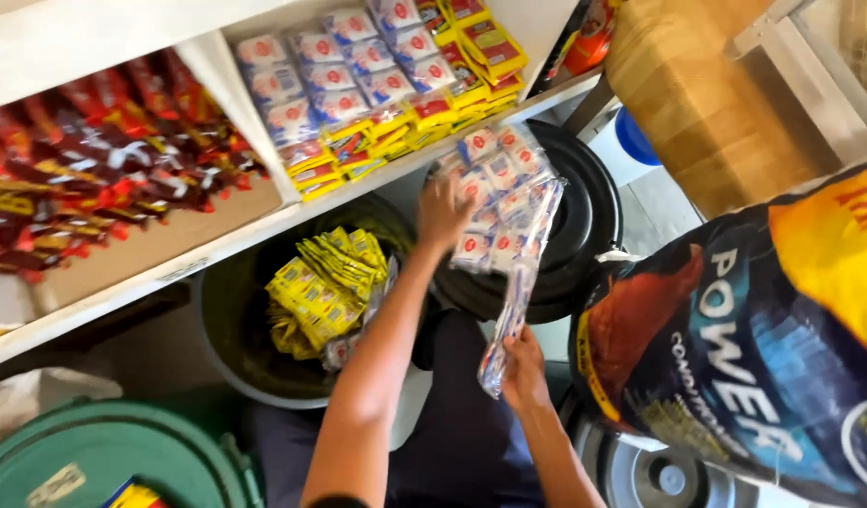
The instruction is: Sorting and stocking small packaged food items into buckets and onto shelves.
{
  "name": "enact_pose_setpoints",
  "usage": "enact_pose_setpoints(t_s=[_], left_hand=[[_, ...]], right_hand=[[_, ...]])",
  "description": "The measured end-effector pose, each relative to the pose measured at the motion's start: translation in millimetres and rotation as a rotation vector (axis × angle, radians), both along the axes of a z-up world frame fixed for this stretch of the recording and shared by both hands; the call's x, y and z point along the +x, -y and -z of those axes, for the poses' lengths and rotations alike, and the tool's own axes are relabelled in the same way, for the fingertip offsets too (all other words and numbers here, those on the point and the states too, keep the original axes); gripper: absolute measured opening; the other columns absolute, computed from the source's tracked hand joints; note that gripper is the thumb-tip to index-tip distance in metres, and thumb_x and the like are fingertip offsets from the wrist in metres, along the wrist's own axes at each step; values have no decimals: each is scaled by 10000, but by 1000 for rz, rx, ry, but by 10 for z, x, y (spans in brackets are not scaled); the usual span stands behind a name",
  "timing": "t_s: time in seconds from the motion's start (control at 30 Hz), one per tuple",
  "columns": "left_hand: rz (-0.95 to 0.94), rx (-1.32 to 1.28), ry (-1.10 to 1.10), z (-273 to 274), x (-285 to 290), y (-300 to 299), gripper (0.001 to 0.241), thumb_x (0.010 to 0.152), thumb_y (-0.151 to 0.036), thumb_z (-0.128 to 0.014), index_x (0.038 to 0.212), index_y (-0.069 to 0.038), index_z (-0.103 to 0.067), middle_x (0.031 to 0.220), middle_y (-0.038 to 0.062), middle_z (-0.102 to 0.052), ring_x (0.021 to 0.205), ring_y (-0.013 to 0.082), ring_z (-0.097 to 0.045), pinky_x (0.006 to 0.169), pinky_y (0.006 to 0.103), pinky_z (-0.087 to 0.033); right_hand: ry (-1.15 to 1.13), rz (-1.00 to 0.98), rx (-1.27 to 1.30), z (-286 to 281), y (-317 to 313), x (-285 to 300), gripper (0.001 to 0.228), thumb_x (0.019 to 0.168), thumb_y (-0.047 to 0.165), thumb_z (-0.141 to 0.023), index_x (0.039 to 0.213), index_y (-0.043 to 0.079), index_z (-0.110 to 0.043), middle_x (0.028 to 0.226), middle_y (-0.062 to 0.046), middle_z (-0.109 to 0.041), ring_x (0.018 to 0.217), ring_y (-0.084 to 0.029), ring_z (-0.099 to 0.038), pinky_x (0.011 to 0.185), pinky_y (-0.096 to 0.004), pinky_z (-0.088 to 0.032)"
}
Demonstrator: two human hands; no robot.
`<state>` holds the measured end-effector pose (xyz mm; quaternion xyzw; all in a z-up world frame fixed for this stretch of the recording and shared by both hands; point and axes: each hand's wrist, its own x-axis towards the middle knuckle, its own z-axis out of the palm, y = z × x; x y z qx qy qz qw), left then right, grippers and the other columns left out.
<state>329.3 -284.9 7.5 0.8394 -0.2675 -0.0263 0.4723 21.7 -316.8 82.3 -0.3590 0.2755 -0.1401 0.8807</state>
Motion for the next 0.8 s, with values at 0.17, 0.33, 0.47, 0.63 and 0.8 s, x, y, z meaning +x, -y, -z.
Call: enact_pose_setpoints(t_s=[0.17,0.33,0.47,0.63,0.8], left_hand=[[-31,207,18,-57,631,474,904,847,-597,-784,1468,-56,-409,1430,251,-486,1291,461,-430,1028,562,-385],[-29,304,-66,-254,455,588,1021,787,-619,-763,1548,-69,-362,1418,241,-519,1290,462,-486,1071,537,-439],[66,278,135,-284,208,456,865,871,-562,-773,1526,-102,-443,1409,267,-518,1335,494,-457,1064,554,-450],[-128,190,-62,-845,-147,251,667,677,-378,-864,1257,-199,-589,1354,214,-563,1270,455,-502,854,545,-524],[18,-53,-483,-185,-353,-127,583,785,-329,-834,1231,-125,-519,1015,89,-648,953,320,-653,858,465,-529]], right_hand=[[-55,111,-96,-428,367,588,331,849,69,-706,1118,110,-518,880,-23,-616,650,-172,-663,485,-344,-563],[-146,374,-229,53,788,1030,313,895,40,-758,1134,74,-558,945,-37,-641,671,-128,-614,465,-235,-448],[-40,433,-194,11,811,1178,316,911,25,-762,1156,44,-564,1018,-62,-660,805,-142,-649,645,-262,-518],[-28,455,-576,-532,827,1616,499,843,-24,-760,1284,60,-542,1161,-56,-656,1021,-148,-661,896,-301,-551],[-46,272,-1052,-741,1221,2447,622,833,-5,-812,1388,25,-533,1258,-85,-648,1111,-173,-641,980,-325,-537]])
